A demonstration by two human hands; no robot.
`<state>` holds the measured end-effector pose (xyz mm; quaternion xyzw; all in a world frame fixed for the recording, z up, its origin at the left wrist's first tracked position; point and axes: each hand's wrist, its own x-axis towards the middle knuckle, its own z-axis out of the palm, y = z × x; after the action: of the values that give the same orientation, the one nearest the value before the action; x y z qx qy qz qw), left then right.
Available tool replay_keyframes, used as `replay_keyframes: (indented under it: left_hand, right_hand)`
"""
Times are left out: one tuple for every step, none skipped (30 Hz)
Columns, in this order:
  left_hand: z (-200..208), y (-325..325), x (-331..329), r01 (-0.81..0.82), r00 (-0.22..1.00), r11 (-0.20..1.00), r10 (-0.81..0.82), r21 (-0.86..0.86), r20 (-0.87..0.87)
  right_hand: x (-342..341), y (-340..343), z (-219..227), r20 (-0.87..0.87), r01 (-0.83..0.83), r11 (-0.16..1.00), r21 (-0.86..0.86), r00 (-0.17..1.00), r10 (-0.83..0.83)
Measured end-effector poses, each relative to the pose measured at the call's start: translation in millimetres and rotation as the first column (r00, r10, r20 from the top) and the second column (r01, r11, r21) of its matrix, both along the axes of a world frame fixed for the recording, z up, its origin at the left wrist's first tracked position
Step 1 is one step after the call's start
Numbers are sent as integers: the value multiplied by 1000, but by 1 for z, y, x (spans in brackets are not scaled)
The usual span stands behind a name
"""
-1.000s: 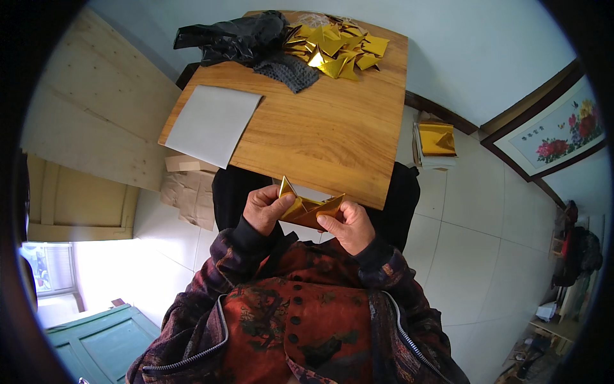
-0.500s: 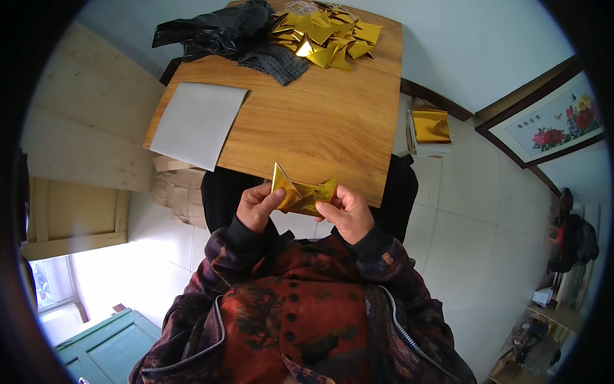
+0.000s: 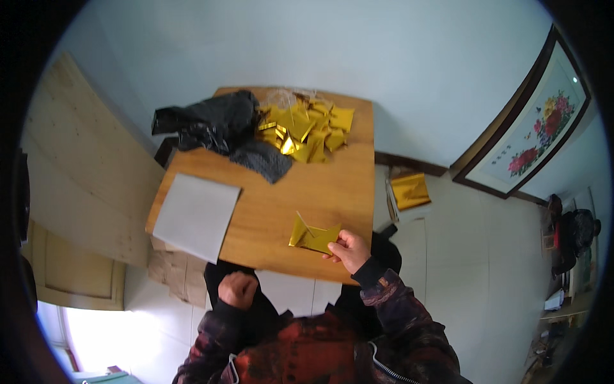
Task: The person folds a sheet of gold paper into a small triangular packet by hand. They repeatedly crease and align edges to form a compact shape and place the finished packet on the table.
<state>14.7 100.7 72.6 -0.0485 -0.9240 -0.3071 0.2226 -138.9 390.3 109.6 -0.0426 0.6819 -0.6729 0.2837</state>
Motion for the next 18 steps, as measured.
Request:
replay_keyframes:
  left_hand:
    - [-5,-6,4,7,1000,996,-5,-84,15]
    - [-11,-10,7,-11,1000,996,13,-90,16]
    - [-14,-17,10,42,996,973,-22,-226,89]
    - [-19,-16,11,23,996,981,-5,-193,92]
    - [-22,-16,12,6,994,986,13,-165,112]
    - [-24,-16,13,2,994,990,13,-139,109]
    - [-24,-16,13,-4,993,993,18,-117,120]
    - [-24,-16,12,-16,988,995,32,-101,149]
    - [-23,-16,12,-5,991,996,18,-92,133]
    - [-22,-16,11,0,991,996,12,-90,136]
    - [-20,-16,10,1,989,996,12,-89,146]
    - [-18,-17,9,18,989,995,-4,-96,148]
    - [-15,-16,10,39,982,996,-24,-79,187]
    - [-11,-17,10,64,973,996,-48,-62,226]
    - [-7,-18,11,93,961,995,-78,-46,264]
    - [0,-18,14,148,915,964,-217,219,339]
    - [8,-19,18,168,854,865,-368,473,369]
    - [17,-17,23,148,778,701,-518,698,355]
  right_hand:
    - [-18,1,-3,23,39,999,7,999,-40]
    - [-34,1,-7,65,89,995,32,994,-91]
    - [-49,0,-12,71,103,995,7,992,-104]
    - [-68,-3,-16,90,128,992,-4,988,-128]
    - [-85,-7,-19,107,146,989,-37,984,-141]
    - [-103,-13,-20,105,150,989,-17,983,-147]
    - [-124,-23,-20,70,128,992,6,989,-128]
    - [-145,-34,-17,36,108,994,35,993,-109]
    - [-164,-45,-12,3,88,994,65,996,-89]
    - [-185,-57,-3,-12,98,995,-26,995,-98]
    - [-204,-70,5,-25,104,988,-117,994,-107]
    - [-216,-83,11,-18,200,966,-163,979,-205]
    - [-220,-95,15,-32,246,935,-255,965,-262]
    - [-221,-105,17,12,267,952,-148,963,-268]
    - [-208,-112,14,5,155,987,-49,988,-155]
    - [-189,-116,10,-69,-120,992,41,990,123]
    - [-159,-120,4,-99,-233,960,158,963,250]
    - [-121,-119,-3,-123,-398,912,96,905,408]
